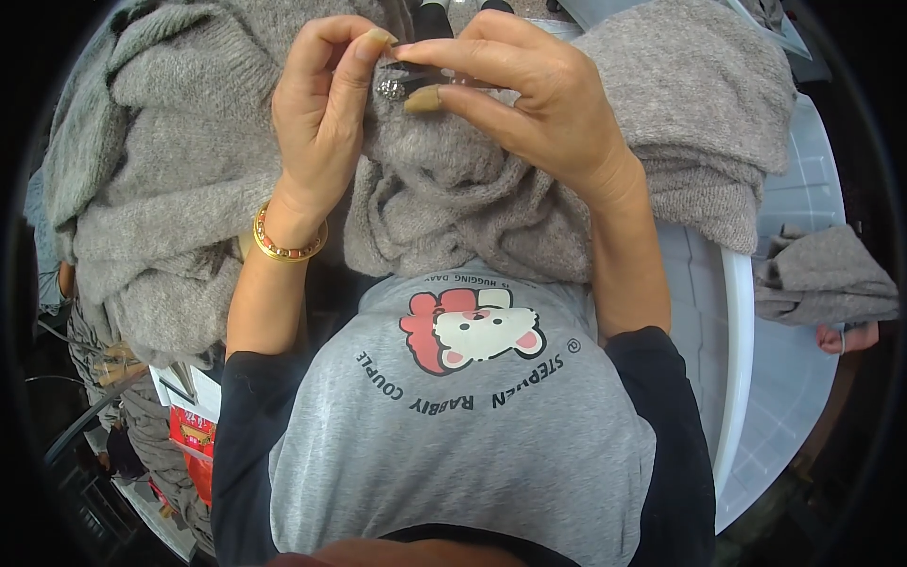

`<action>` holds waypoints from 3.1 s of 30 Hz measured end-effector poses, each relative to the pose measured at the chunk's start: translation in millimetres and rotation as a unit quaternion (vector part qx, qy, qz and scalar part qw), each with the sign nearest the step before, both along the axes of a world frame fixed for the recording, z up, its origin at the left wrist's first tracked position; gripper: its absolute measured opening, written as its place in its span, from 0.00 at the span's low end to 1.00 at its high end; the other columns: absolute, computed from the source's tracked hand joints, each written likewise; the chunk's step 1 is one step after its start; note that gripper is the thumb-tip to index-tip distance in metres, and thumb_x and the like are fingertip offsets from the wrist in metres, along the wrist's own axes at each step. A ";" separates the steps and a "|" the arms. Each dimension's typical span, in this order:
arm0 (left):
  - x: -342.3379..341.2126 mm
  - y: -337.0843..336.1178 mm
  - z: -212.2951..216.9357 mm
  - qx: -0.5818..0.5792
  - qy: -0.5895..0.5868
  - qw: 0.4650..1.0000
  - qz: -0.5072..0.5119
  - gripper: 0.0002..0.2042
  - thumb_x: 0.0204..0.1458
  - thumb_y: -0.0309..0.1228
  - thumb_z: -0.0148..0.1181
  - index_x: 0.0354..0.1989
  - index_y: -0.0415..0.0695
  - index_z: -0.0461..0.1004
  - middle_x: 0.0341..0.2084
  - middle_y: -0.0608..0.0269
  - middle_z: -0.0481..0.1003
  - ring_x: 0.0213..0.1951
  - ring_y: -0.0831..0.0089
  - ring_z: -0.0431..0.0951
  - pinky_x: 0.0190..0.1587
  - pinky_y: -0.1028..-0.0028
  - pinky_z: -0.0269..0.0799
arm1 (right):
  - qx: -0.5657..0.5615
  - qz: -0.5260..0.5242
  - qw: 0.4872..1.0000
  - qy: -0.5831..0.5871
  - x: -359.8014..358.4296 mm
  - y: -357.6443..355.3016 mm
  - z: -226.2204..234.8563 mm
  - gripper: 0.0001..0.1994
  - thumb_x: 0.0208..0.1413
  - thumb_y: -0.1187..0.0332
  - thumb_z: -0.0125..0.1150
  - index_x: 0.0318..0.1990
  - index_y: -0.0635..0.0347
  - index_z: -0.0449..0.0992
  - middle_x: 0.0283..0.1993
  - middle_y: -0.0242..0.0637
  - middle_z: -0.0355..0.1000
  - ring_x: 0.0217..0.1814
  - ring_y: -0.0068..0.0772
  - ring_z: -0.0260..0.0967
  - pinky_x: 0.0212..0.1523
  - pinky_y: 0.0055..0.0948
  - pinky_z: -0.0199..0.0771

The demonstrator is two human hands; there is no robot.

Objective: Trimming loose threads from fuzzy grey garments using small nipper-style scissors.

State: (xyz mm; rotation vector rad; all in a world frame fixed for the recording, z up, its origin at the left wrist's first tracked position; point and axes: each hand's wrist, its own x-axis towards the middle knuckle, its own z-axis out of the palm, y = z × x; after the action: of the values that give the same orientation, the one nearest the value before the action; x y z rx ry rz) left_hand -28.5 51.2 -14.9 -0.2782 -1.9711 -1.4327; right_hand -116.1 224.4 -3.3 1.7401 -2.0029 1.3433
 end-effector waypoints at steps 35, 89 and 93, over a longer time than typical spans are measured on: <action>-18.9 -3.3 -28.8 0.373 -0.181 0.884 -0.218 0.09 0.65 0.34 0.50 0.43 0.41 0.72 0.35 0.69 0.74 0.36 0.84 0.71 0.40 0.84 0.67 | -0.001 -0.082 0.921 -0.382 -3.4 10.9 -45.6 0.08 0.55 0.67 0.67 0.37 0.62 0.77 0.22 0.16 0.61 0.22 0.07 0.54 0.21 0.13 0.49; 1.1 1.6 9.1 0.070 -0.098 0.989 -0.083 0.03 0.61 0.23 0.53 0.37 0.36 0.72 0.24 0.71 0.68 0.23 0.88 0.61 0.25 0.84 0.57 | -0.003 -0.043 0.981 -0.188 6.9 17.1 -24.8 0.17 0.54 0.69 0.67 0.51 0.62 0.79 0.36 0.28 0.70 0.37 0.17 0.63 0.36 0.17 0.61; 2.7 -2.1 4.1 0.075 -0.102 0.987 -0.099 0.03 0.62 0.23 0.53 0.39 0.36 0.72 0.24 0.73 0.68 0.23 0.89 0.60 0.25 0.85 0.56 | 0.021 -0.033 0.983 -0.178 7.7 16.8 -23.9 0.17 0.52 0.71 0.68 0.51 0.63 0.79 0.35 0.29 0.70 0.36 0.19 0.63 0.36 0.18 0.62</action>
State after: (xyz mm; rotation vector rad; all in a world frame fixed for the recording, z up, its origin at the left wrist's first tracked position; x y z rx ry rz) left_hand -25.8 49.1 -10.8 -0.2748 -2.0269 -1.7903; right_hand -108.4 241.2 -27.2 1.5186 -2.2596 1.7014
